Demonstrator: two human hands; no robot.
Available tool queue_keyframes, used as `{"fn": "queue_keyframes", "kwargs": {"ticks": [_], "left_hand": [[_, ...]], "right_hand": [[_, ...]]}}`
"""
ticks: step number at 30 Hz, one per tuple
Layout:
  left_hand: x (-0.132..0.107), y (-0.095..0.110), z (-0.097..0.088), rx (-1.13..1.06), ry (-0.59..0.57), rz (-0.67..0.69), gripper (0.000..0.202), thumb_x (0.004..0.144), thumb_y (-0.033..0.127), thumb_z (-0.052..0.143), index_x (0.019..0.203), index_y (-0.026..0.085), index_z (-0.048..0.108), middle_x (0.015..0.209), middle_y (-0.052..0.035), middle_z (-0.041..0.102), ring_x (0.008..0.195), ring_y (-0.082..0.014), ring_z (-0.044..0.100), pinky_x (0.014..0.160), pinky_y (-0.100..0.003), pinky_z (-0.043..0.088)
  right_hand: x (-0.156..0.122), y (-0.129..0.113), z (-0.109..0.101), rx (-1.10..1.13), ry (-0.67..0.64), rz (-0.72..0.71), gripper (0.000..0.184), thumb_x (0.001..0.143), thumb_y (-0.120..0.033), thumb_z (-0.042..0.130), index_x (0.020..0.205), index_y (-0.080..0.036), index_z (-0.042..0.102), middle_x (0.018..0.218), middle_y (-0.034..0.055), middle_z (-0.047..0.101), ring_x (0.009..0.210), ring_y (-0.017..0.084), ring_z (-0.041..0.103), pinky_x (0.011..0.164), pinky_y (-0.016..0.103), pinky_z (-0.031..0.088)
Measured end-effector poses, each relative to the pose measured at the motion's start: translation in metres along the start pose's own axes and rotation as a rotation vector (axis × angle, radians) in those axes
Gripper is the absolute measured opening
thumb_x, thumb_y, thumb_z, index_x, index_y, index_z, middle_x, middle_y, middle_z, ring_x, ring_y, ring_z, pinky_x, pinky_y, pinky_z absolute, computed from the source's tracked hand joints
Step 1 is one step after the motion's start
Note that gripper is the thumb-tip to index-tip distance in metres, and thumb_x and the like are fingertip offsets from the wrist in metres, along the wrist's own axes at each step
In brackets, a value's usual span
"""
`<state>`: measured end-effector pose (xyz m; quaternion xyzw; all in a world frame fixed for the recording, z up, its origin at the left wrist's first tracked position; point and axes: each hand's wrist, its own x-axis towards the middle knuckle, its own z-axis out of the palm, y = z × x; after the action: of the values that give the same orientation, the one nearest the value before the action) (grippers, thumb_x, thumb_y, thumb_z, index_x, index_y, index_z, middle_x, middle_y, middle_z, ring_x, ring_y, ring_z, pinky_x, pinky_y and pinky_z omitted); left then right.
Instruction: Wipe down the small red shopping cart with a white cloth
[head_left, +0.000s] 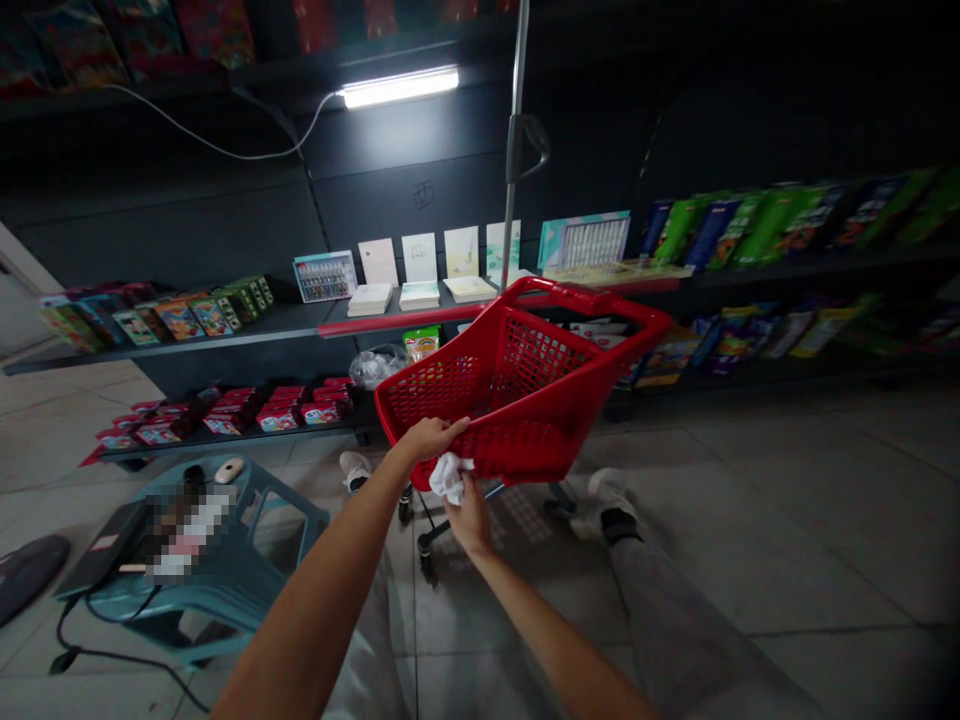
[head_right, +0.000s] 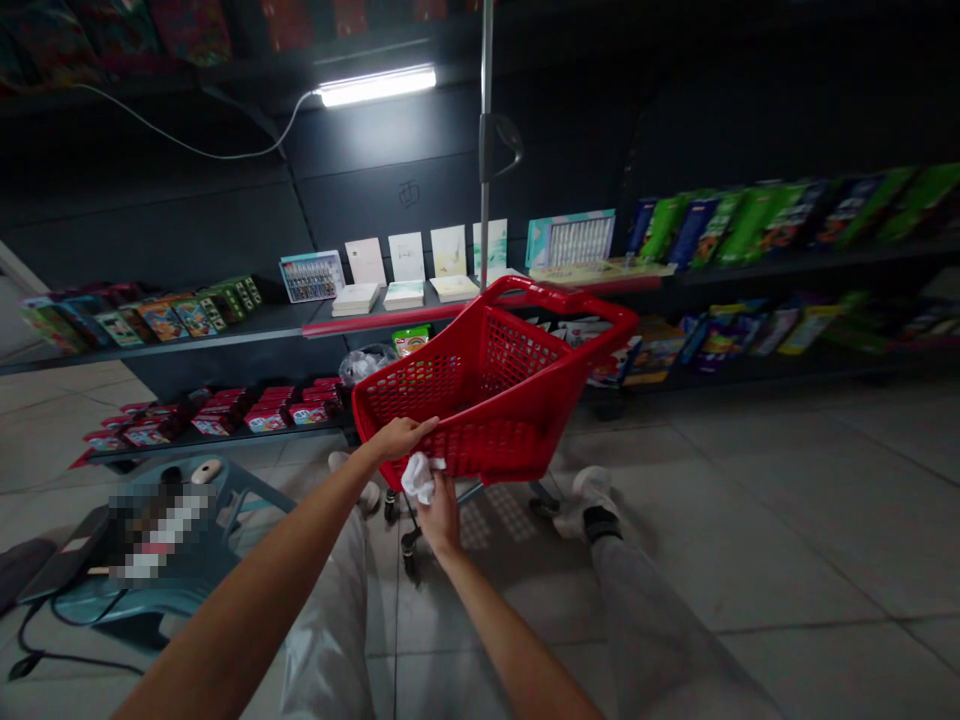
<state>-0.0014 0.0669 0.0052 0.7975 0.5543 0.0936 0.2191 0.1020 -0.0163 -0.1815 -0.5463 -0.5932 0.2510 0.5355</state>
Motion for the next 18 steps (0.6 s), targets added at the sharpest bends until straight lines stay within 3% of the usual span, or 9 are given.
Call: {"fn": "queue_keyframes", "kwargs": {"ticks": [2, 5, 10, 12, 14, 16, 18], "left_hand": [[0.000, 0.000, 0.000, -0.018, 0.000, 0.008, 0.090, 0.089, 0.088, 0.019, 0.064, 0.018, 0.069, 0.062, -0.0065, 0.062, 0.063, -0.0184, 0.059, 0.062, -0.029, 0.036], [0.000, -0.001, 0.000, -0.046, -0.008, 0.025, 0.088, 0.089, 0.087, 0.020, 0.062, 0.018, 0.067, 0.061, -0.0060, 0.061, 0.062, -0.0181, 0.058, 0.063, -0.030, 0.036], [-0.001, -0.002, 0.001, -0.061, -0.002, 0.017, 0.087, 0.089, 0.087, 0.021, 0.063, 0.019, 0.068, 0.063, -0.0062, 0.063, 0.062, -0.0181, 0.058, 0.063, -0.030, 0.036], [-0.001, -0.003, 0.001, -0.055, 0.001, 0.012, 0.087, 0.089, 0.087, 0.022, 0.064, 0.019, 0.069, 0.065, -0.0070, 0.064, 0.063, -0.0185, 0.059, 0.062, -0.030, 0.036], [-0.001, -0.003, 0.002, -0.049, 0.001, 0.008, 0.087, 0.089, 0.087, 0.022, 0.065, 0.019, 0.069, 0.067, -0.0075, 0.066, 0.064, -0.0190, 0.060, 0.062, -0.030, 0.036], [-0.001, -0.002, 0.002, -0.045, 0.005, 0.005, 0.087, 0.089, 0.087, 0.022, 0.066, 0.019, 0.069, 0.068, -0.0076, 0.066, 0.065, -0.0194, 0.061, 0.062, -0.030, 0.036], [-0.001, -0.002, 0.001, -0.039, 0.008, 0.001, 0.087, 0.089, 0.087, 0.021, 0.065, 0.019, 0.069, 0.066, -0.0077, 0.066, 0.065, -0.0199, 0.062, 0.063, -0.030, 0.037]], "right_hand": [[0.011, 0.019, -0.033, -0.177, -0.040, -0.009, 0.043, 0.079, -0.018, 0.059, 0.122, -0.020, 0.061, 0.120, 0.0141, 0.061, 0.109, 0.030, 0.063, 0.097, 0.043, 0.052], [0.036, 0.042, -0.079, -0.326, 0.010, -0.005, 0.039, 0.080, -0.019, 0.058, 0.119, -0.018, 0.063, 0.118, 0.0158, 0.062, 0.109, 0.031, 0.064, 0.099, 0.045, 0.051], [0.083, 0.057, -0.132, -0.171, 0.337, 0.121, 0.042, 0.070, -0.020, 0.064, 0.113, -0.016, 0.061, 0.117, 0.0152, 0.065, 0.115, 0.032, 0.060, 0.107, 0.049, 0.047], [0.093, 0.055, -0.138, -0.059, 0.521, 0.266, 0.042, 0.074, -0.022, 0.063, 0.115, -0.014, 0.058, 0.116, 0.0148, 0.065, 0.113, 0.031, 0.061, 0.103, 0.048, 0.050], [0.094, 0.046, -0.134, 0.047, 0.600, 0.371, 0.037, 0.085, -0.025, 0.059, 0.120, -0.014, 0.055, 0.117, 0.0136, 0.064, 0.110, 0.028, 0.062, 0.095, 0.045, 0.054], [0.087, 0.033, -0.121, 0.147, 0.542, 0.387, 0.031, 0.095, -0.031, 0.058, 0.122, -0.015, 0.057, 0.116, 0.0106, 0.065, 0.105, 0.024, 0.064, 0.088, 0.040, 0.057], [0.074, 0.016, -0.103, 0.212, 0.393, 0.334, 0.033, 0.099, -0.037, 0.061, 0.124, -0.016, 0.060, 0.119, 0.0087, 0.066, 0.102, 0.021, 0.066, 0.086, 0.038, 0.059]]}}
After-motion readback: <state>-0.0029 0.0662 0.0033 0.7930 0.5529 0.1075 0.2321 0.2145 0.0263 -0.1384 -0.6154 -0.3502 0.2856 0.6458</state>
